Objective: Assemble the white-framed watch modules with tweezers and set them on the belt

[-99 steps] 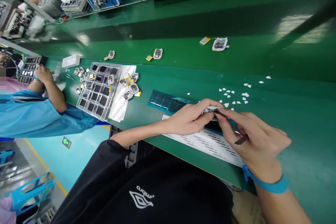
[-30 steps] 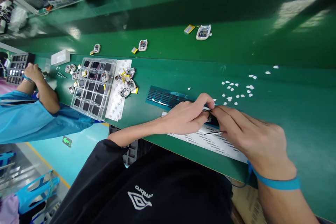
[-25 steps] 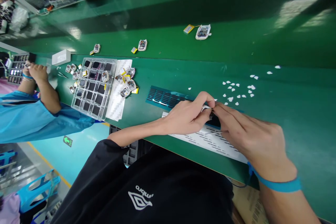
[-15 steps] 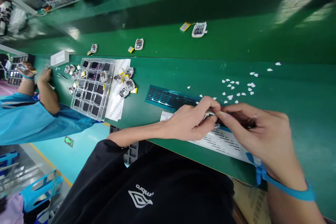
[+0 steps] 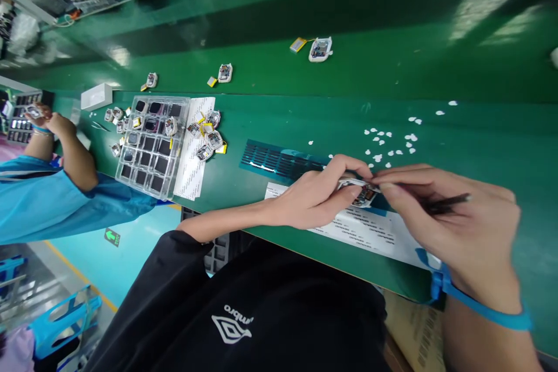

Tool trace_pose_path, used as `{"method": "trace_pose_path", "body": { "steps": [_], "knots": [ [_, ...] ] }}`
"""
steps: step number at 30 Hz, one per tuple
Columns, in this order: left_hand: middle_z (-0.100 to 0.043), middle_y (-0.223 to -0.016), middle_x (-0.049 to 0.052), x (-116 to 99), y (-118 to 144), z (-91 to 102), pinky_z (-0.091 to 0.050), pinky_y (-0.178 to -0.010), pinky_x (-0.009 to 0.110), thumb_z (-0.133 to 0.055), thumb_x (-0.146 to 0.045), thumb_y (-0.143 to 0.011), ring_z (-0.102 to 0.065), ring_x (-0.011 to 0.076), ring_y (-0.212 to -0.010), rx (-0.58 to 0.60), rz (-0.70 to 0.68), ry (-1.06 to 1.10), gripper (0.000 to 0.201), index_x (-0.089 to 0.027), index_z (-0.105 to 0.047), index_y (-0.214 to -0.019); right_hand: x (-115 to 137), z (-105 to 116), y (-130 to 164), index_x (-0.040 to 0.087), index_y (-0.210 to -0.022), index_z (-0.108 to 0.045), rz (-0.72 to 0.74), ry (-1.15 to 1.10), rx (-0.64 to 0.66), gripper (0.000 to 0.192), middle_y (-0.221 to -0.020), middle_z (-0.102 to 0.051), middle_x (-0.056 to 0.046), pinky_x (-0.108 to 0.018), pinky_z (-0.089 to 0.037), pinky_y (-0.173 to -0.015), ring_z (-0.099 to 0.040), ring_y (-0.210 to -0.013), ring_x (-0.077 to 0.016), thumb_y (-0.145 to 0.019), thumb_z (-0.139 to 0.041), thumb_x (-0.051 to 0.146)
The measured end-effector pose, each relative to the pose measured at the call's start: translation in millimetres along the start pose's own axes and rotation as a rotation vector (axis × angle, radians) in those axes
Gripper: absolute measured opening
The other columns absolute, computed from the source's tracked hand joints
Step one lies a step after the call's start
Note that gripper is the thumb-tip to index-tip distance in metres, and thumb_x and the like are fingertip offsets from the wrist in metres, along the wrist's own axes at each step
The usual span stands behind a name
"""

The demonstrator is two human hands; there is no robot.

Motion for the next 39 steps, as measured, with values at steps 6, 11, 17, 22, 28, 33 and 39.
{"method": "trace_pose_path", "body": {
  "steps": [6, 11, 17, 22, 28, 33, 39],
  "knots": [
    [-0.069, -0.097, 0.002, 4, -1, 1.4, -0.051, -0.074, 0.032, -0.038, -0.034, -0.105, -0.06, 0.0131, -0.069, -0.001, 0.046, -0.013, 0.027, -0.021, -0.041, -0.128, 10, -6, 1, 0.032, -0.097, -0.075, 0.198, 0.066, 0.035, 0.006, -0.093, -0.082, 0.005, -0.027, -0.046, -0.047, -0.067, -0.061, -0.0097, -0.095, -0.074, 0.026],
    [-0.06, -0.077, -0.005, 9, -1, 2.8, -0.047, -0.067, 0.03, -0.04, -0.032, -0.104, -0.055, 0.0127, -0.061, -0.036, 0.111, -0.017, 0.025, -0.022, -0.041, -0.127, 16, -8, 9, 0.037, -0.116, -0.075, 0.41, 0.31, 0.034, 0.03, -0.104, -0.084, 0.007, -0.026, -0.054, -0.056, -0.078, -0.078, -0.0122, -0.096, -0.07, 0.016],
    [-0.044, -0.063, -0.011, 12, -2, 7.5, -0.039, -0.057, 0.027, -0.043, -0.039, -0.106, -0.046, 0.0114, -0.051, -0.118, 0.055, 0.036, 0.025, -0.022, -0.042, -0.123, 25, -15, 23, 0.037, -0.146, -0.064, 0.61, 0.498, -0.035, 0.064, -0.117, -0.082, 0.003, -0.028, -0.056, -0.059, -0.079, -0.076, -0.0149, -0.091, -0.064, 0.003],
    [-0.05, -0.069, -0.008, 8, 0, 6.0, -0.035, -0.053, 0.027, -0.045, -0.037, -0.104, -0.043, 0.0097, -0.05, -0.132, 0.002, 0.061, 0.021, -0.023, -0.043, -0.119, 5, -3, 13, 0.04, -0.119, -0.079, 0.19, 0.17, -0.087, 0.031, -0.084, -0.082, 0.006, -0.028, -0.046, -0.05, -0.065, -0.054, -0.0121, -0.098, -0.067, 0.021],
    [-0.058, -0.075, -0.006, 6, 1, 1.1, -0.038, -0.054, 0.027, -0.043, -0.037, -0.104, -0.046, 0.0093, -0.051, -0.093, -0.017, 0.017, 0.023, -0.022, -0.041, -0.121, -11, -22, 2, 0.026, -0.085, -0.079, -0.164, -0.047, 0.12, 0.037, -0.056, -0.063, 0.004, -0.027, -0.035, -0.043, -0.045, -0.044, -0.01, -0.095, -0.066, 0.059],
    [-0.064, -0.081, -0.003, 4, 2, 0.0, -0.039, -0.055, 0.028, -0.04, -0.039, -0.106, -0.049, 0.0097, -0.052, -0.047, 0.001, -0.077, 0.031, -0.019, -0.042, -0.129, -17, -28, 0, 0.024, -0.081, -0.077, -0.278, -0.176, 0.175, 0.043, -0.06, -0.066, 0.003, -0.024, -0.034, -0.042, -0.05, -0.048, -0.0097, -0.089, -0.069, 0.066],
    [-0.075, -0.099, 0.006, 5, 3, -0.6, -0.045, -0.059, 0.027, -0.04, -0.04, -0.109, -0.056, 0.0107, -0.058, -0.045, 0.002, -0.18, 0.044, -0.013, -0.045, -0.144, -20, -25, 0, 0.024, -0.079, -0.078, -0.315, -0.187, 0.112, 0.035, -0.059, -0.066, 0.002, -0.025, -0.039, -0.044, -0.053, -0.049, -0.0116, -0.084, -0.073, 0.058]
  ]
}}
Point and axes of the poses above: each hand's wrist, its own y-axis away from the middle knuckle, its own z-axis out of the back of the hand, x = y × z, the point moved 7 cm from there along -y, towards the middle knuckle
